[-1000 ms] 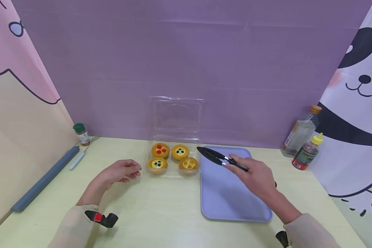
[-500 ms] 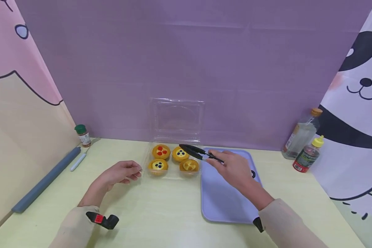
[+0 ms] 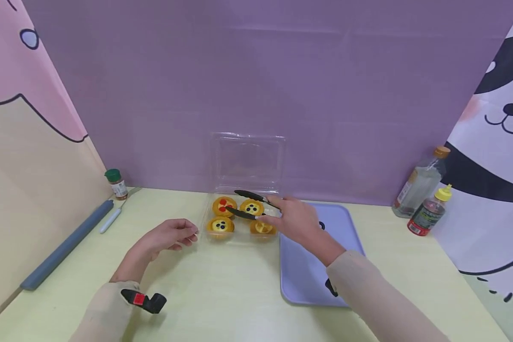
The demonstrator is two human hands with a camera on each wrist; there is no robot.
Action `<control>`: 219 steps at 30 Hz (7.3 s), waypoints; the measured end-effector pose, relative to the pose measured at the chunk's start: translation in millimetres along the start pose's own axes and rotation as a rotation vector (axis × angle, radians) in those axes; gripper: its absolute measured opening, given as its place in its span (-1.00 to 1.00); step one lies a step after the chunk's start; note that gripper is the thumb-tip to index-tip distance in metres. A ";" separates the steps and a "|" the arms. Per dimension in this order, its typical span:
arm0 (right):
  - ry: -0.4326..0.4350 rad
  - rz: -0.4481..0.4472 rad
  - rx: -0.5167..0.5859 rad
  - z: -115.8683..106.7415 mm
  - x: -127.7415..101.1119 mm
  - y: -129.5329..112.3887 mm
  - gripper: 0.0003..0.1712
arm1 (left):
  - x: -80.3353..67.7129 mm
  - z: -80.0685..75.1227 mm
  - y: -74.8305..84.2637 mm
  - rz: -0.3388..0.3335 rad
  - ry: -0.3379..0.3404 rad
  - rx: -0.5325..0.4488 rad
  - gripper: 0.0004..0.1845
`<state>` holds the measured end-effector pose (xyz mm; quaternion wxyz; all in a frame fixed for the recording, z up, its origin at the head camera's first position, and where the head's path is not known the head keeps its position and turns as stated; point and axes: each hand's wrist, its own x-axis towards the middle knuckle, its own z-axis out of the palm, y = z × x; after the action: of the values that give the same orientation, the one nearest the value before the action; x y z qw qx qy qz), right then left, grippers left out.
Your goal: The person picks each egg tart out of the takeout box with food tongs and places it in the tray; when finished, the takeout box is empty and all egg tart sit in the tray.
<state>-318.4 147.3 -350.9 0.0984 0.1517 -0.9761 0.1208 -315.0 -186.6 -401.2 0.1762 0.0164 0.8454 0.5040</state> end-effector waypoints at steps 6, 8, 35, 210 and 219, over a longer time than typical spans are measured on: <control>-0.035 0.036 -0.004 6.9 13.7 -13.2 -0.12 | -0.1 -1.1 1.7 -0.003 0.000 0.000 -0.72; -0.056 0.050 0.000 9.6 16.9 -16.2 -0.09 | 0.2 -1.1 1.5 -0.002 -0.002 -0.002 -0.73; -0.198 0.153 0.007 15.5 43.2 -44.1 0.00 | 0.6 0.1 2.9 -0.011 -0.010 -0.004 -0.72; -0.230 0.222 -0.108 -63.0 -31.2 94.7 -0.17 | 3.3 4.1 -1.8 0.006 0.003 -0.018 -0.73; -0.307 0.288 -0.070 -56.4 -22.2 91.1 -0.09 | 1.0 4.5 -0.6 0.004 -0.003 -0.016 -0.71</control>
<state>-318.1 252.5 -321.0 -0.0644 0.0239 -0.9948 0.0750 -314.4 -182.9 -403.9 0.1766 0.0177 0.8409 0.5112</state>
